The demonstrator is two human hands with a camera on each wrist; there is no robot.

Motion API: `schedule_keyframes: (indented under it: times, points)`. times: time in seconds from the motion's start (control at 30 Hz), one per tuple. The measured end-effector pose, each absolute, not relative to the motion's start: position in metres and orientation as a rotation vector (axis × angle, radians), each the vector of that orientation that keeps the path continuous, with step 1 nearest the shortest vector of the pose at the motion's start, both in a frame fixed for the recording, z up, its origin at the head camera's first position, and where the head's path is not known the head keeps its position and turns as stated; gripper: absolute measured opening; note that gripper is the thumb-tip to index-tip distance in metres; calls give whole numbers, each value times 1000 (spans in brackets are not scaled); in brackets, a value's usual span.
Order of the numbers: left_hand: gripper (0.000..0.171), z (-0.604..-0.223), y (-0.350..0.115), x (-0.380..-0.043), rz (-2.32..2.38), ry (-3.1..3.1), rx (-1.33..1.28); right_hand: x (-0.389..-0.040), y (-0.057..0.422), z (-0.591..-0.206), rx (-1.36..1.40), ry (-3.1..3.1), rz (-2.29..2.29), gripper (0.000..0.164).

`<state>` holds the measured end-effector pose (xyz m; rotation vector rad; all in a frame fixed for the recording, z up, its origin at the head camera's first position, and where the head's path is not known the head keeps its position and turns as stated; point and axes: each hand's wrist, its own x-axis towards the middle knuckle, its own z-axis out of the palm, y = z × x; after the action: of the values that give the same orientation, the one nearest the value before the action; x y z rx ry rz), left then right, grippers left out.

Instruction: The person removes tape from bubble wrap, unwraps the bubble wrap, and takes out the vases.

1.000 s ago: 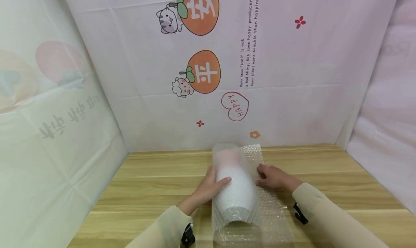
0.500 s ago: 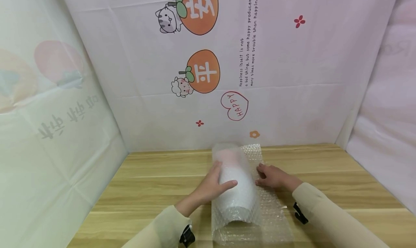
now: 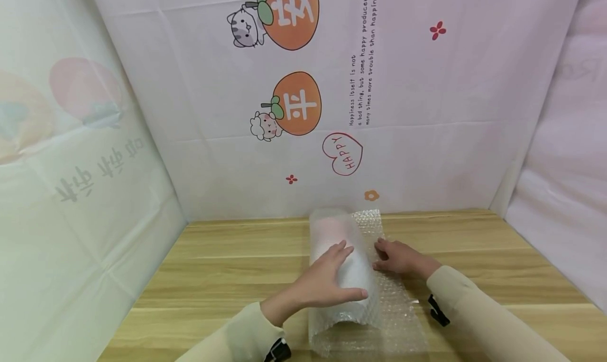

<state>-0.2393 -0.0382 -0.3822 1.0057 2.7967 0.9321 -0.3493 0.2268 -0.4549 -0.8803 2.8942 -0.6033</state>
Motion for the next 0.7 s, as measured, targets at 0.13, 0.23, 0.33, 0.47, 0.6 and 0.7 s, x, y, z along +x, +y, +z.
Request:
schedule_keyframes:
  times: [0.13, 0.23, 0.33, 0.47, 0.6, 0.7]
  points:
    - [93, -379, -35, -236, 846, 2785, 1032, -350, 227, -455, -876, 2896, -601, 32]
    - [94, -378, -33, -234, 771, 2778, 1075, -352, 227, -456, -865, 2902, -587, 32]
    - [93, -377, -29, -233, 672, 2789, 1149, -352, 227, -457, -835, 2903, -574, 29]
    - [93, -375, -26, -231, 560, 2791, 1244, -352, 227, -458, -838, 2906, -563, 32]
    - [98, -373, -23, -228, 463, 2774, 1314, -350, 228, -459, -841, 2908, -552, 50]
    - [103, -373, -23, -228, 406, 2758, 1336, -349, 228, -459, -835, 2909, -540, 60]
